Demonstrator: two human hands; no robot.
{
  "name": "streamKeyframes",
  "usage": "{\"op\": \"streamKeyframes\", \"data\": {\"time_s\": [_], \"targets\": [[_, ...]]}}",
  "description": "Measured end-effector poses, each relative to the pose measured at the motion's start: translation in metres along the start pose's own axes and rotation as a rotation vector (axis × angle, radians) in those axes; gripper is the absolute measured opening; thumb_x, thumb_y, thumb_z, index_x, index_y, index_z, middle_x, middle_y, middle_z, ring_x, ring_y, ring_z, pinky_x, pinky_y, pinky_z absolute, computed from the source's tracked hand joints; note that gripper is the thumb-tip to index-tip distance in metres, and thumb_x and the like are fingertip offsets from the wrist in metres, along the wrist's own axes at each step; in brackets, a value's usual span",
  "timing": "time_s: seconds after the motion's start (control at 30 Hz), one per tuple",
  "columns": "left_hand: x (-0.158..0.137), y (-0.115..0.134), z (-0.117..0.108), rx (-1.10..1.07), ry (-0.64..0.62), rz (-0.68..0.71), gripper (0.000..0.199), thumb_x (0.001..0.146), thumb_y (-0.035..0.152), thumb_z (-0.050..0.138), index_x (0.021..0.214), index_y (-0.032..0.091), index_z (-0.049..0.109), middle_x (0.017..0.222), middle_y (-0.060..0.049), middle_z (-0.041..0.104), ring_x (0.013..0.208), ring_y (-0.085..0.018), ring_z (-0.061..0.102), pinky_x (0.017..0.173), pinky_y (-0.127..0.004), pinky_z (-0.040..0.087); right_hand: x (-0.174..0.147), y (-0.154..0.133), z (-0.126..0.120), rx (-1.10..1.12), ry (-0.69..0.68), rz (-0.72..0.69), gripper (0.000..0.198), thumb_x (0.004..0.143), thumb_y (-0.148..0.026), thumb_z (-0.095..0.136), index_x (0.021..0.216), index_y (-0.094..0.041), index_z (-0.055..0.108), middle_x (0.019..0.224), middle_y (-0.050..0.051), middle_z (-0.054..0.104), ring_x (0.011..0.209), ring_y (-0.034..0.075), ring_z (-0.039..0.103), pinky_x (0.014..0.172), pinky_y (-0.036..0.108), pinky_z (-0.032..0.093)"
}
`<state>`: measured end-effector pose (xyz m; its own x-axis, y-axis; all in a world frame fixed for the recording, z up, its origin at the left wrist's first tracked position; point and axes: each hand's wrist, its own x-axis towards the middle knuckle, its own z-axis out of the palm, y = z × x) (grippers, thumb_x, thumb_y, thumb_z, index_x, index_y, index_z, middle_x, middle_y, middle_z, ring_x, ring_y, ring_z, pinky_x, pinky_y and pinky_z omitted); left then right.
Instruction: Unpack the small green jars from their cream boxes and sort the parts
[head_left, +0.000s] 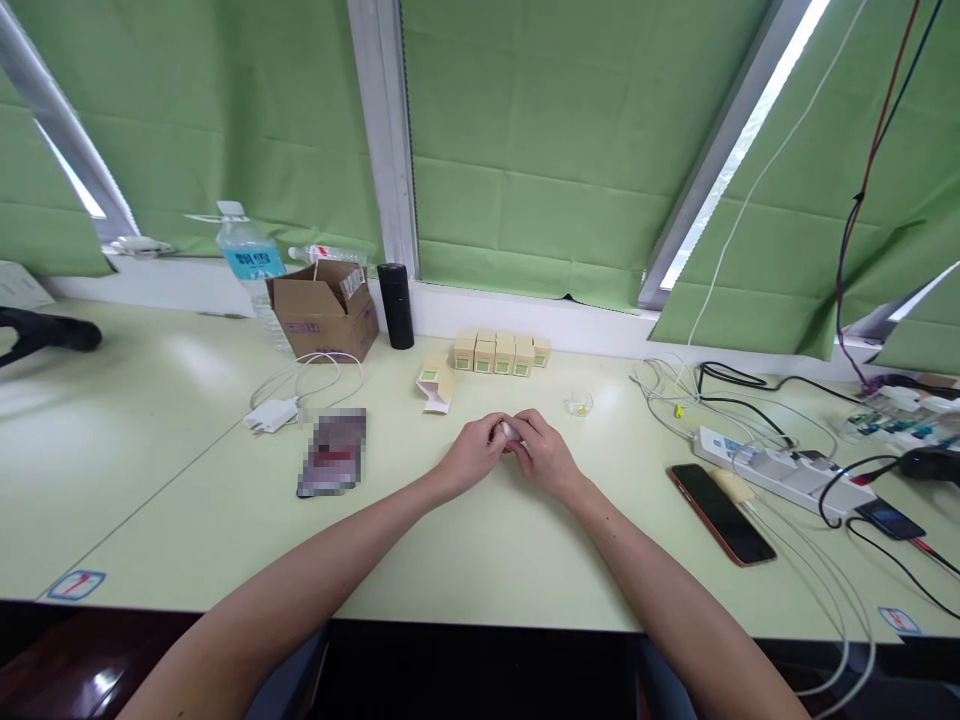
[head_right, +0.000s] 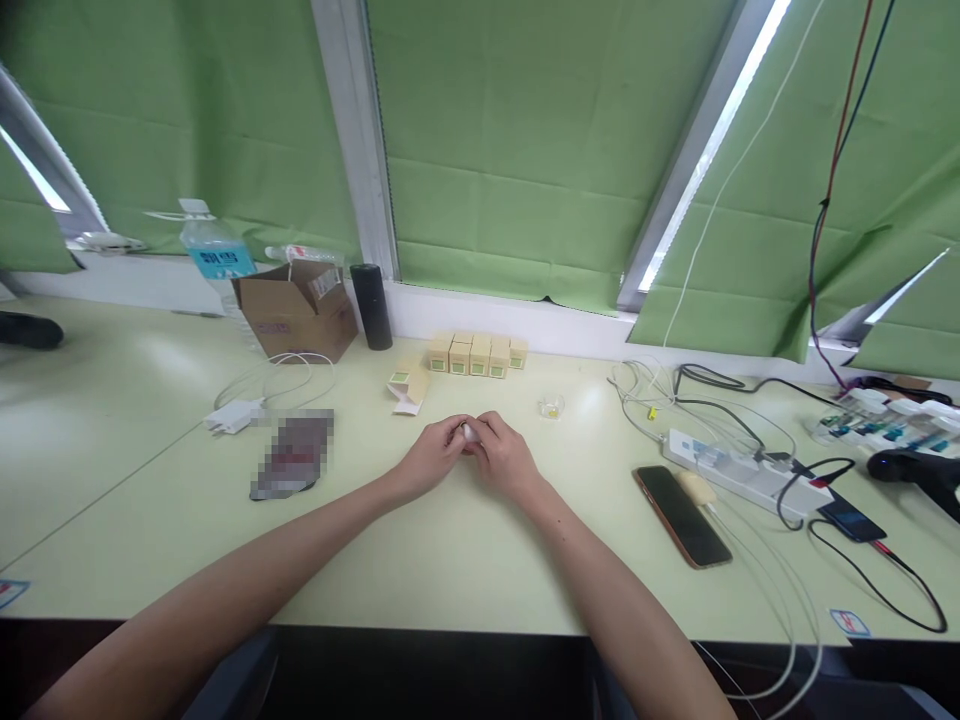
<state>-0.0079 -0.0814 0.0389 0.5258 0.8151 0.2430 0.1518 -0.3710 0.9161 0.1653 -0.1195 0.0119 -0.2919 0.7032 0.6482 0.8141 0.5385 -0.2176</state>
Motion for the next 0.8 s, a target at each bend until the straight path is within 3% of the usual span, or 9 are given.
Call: {"op": "streamKeyframes", "data": {"time_s": [0.2, 0.4, 0.6, 0.73, 0.8], "targets": [[0.003, 0.000, -0.001, -0.104, -0.027, -0.034, 0.022, 0.093, 0.029, 0.049, 0.093, 0.021, 0.070, 0.089, -0.005, 0.073, 0.079, -0.021, 0.071, 0.071, -0.029, 0.057, 0.003, -0.003, 0.002, -0.009, 0.038, 0.042, 0.033, 0.099, -0.019, 0.046, 0.131, -0.020, 0.055, 0.111, 0.012, 0.060, 0.088, 0.023, 0.064, 0.069, 0.035, 0.060], [0.003, -0.002, -0.010, -0.179, -0.087, 0.008, 0.031, 0.090, 0.041, 0.066, 0.114, 0.022, 0.071, 0.108, -0.007, 0.073, 0.097, -0.022, 0.069, 0.086, -0.031, 0.055, 0.003, -0.002, 0.001, 0.222, 0.096, 0.146, 0.025, 0.098, -0.021, 0.050, 0.122, -0.022, 0.056, 0.112, 0.012, 0.060, 0.094, 0.023, 0.066, 0.075, 0.038, 0.064], [0.011, -0.014, -0.009, -0.260, -0.091, -0.029, 0.034, 0.087, 0.048, 0.070, 0.107, 0.021, 0.071, 0.105, -0.006, 0.073, 0.098, -0.022, 0.069, 0.088, -0.031, 0.056, 0.006, -0.001, 0.008, 0.374, 0.147, 0.270, 0.018, 0.098, -0.027, 0.052, 0.114, -0.023, 0.059, 0.109, 0.010, 0.063, 0.085, 0.020, 0.068, 0.067, 0.036, 0.064], [0.020, -0.034, -0.007, -0.325, -0.017, -0.062, 0.037, 0.085, 0.051, 0.072, 0.100, 0.018, 0.068, 0.097, -0.006, 0.072, 0.091, -0.019, 0.069, 0.091, -0.036, 0.057, 0.010, 0.019, 0.001, 0.401, 0.295, 0.404, 0.024, 0.100, -0.035, 0.048, 0.118, -0.022, 0.055, 0.112, 0.009, 0.062, 0.077, 0.016, 0.069, 0.068, 0.033, 0.061], [0.024, -0.043, -0.006, -0.391, 0.018, -0.086, 0.041, 0.081, 0.052, 0.077, 0.101, 0.017, 0.067, 0.099, -0.007, 0.072, 0.091, -0.019, 0.069, 0.093, -0.038, 0.058, 0.013, 0.037, -0.008, 0.293, 0.335, 0.444, 0.026, 0.098, -0.037, 0.053, 0.118, -0.021, 0.057, 0.117, 0.011, 0.063, 0.084, 0.019, 0.069, 0.072, 0.036, 0.061]]}}
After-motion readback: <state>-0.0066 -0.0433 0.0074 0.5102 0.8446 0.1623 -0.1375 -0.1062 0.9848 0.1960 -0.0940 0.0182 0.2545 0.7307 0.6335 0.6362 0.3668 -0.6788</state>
